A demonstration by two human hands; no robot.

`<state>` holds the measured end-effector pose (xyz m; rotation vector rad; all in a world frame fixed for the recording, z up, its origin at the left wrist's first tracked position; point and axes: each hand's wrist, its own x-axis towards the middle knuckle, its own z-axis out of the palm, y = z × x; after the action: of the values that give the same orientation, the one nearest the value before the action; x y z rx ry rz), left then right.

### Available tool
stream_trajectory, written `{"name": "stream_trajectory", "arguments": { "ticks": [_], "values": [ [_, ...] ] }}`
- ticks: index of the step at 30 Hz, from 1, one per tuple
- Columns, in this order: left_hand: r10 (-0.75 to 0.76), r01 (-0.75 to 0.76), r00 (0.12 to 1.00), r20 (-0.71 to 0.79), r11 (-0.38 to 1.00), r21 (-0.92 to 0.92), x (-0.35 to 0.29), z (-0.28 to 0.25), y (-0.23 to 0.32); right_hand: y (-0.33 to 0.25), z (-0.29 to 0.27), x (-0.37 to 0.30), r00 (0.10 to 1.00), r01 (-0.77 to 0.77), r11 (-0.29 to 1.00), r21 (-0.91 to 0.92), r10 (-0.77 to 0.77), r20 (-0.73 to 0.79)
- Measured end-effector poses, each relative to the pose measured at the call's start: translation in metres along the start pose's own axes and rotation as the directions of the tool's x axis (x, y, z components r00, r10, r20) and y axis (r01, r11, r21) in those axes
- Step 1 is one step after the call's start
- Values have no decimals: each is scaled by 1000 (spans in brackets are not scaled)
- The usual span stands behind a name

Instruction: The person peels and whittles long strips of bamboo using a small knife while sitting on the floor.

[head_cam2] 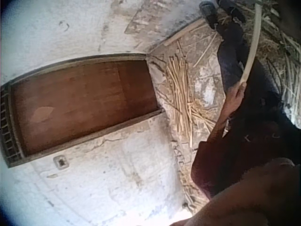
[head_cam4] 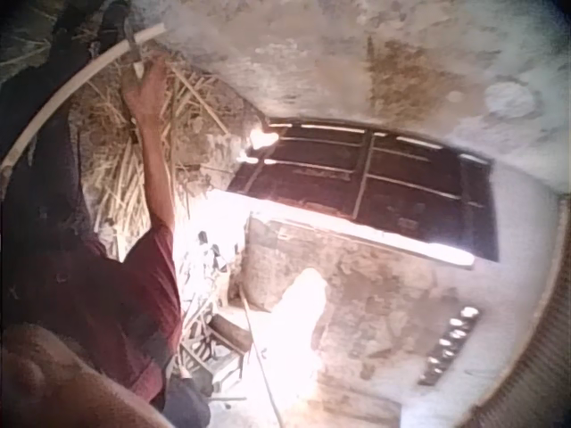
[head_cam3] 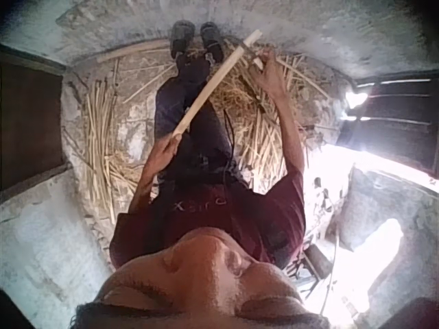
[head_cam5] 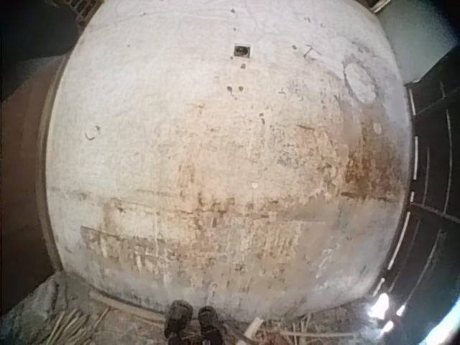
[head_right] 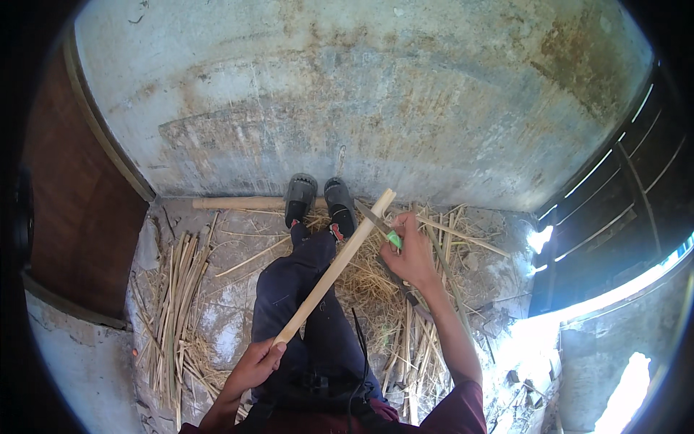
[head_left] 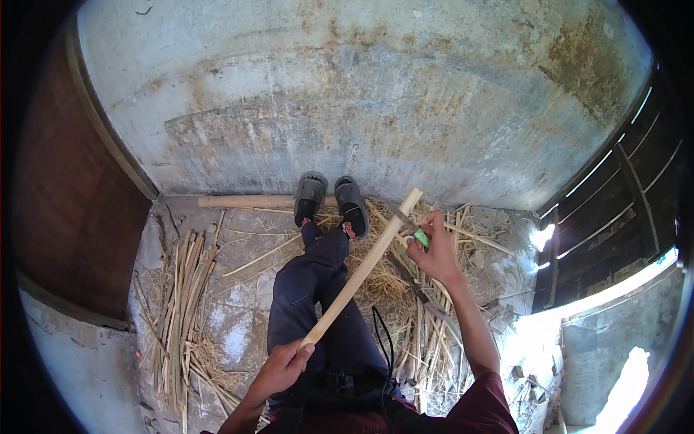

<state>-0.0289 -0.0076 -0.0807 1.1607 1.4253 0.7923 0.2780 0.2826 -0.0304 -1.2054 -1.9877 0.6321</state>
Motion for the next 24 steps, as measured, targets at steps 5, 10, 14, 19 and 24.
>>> {"name": "stream_trajectory", "arguments": {
  "ticks": [5,10,14,19,24],
  "values": [
    [82,-60,994,-78,966,251,2,13,21,39,6,5,995,-9,973,-230,-14,-99],
    [94,-48,988,-120,939,341,4,22,33,59,24,16,983,-48,939,-342,-16,-181],
    [125,-73,983,-133,937,341,3,29,25,71,31,26,968,-141,935,-326,61,-245],
    [87,-24,986,-143,920,391,4,33,24,81,46,37,955,-127,929,-347,19,-297],
    [134,-34,974,-184,886,462,2,27,20,155,57,55,852,-136,957,-255,-19,-523]
  ]
}}
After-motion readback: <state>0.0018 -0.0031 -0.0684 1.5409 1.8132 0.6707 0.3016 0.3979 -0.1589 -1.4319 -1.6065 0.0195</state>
